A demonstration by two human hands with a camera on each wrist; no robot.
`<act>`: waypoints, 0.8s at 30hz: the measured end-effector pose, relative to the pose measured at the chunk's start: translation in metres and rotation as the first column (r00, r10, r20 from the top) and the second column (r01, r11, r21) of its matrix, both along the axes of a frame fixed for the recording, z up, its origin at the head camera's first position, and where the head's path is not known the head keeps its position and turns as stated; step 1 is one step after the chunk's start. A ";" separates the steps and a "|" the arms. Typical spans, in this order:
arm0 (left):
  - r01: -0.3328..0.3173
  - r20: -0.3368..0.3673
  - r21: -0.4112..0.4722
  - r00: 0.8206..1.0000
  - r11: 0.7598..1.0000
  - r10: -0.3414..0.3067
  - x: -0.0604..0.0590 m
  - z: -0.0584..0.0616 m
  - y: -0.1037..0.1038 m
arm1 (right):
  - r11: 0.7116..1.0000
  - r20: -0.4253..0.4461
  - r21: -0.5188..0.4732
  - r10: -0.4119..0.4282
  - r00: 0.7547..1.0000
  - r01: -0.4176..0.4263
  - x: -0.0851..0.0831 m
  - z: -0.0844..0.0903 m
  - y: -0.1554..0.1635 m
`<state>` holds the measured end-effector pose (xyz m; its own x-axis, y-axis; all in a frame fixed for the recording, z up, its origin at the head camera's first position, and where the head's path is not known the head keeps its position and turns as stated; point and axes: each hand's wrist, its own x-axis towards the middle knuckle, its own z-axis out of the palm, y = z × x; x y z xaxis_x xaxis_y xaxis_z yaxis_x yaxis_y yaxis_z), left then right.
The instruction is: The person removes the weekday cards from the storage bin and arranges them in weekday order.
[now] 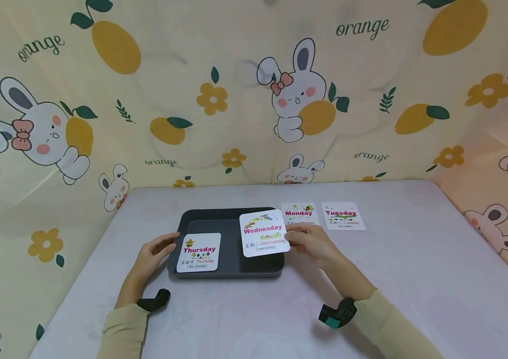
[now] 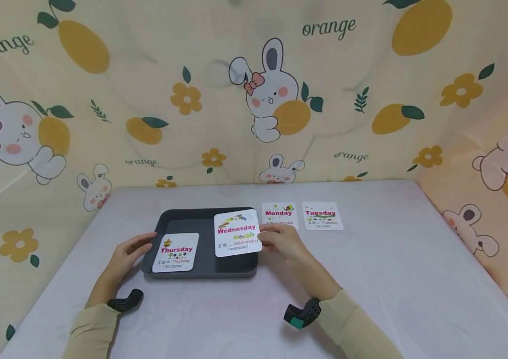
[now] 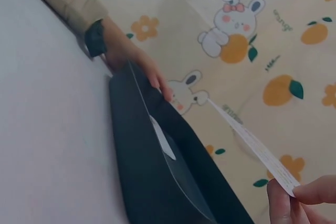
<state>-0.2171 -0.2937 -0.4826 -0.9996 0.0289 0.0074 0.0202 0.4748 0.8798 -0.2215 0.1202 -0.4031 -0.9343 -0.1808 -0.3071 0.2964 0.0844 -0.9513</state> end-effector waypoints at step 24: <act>-0.014 0.003 0.010 1.000 1.000 0.014 0.003 0.003 0.002 | 0.999 0.016 0.035 -0.027 0.999 0.027 -0.004 0.001 0.050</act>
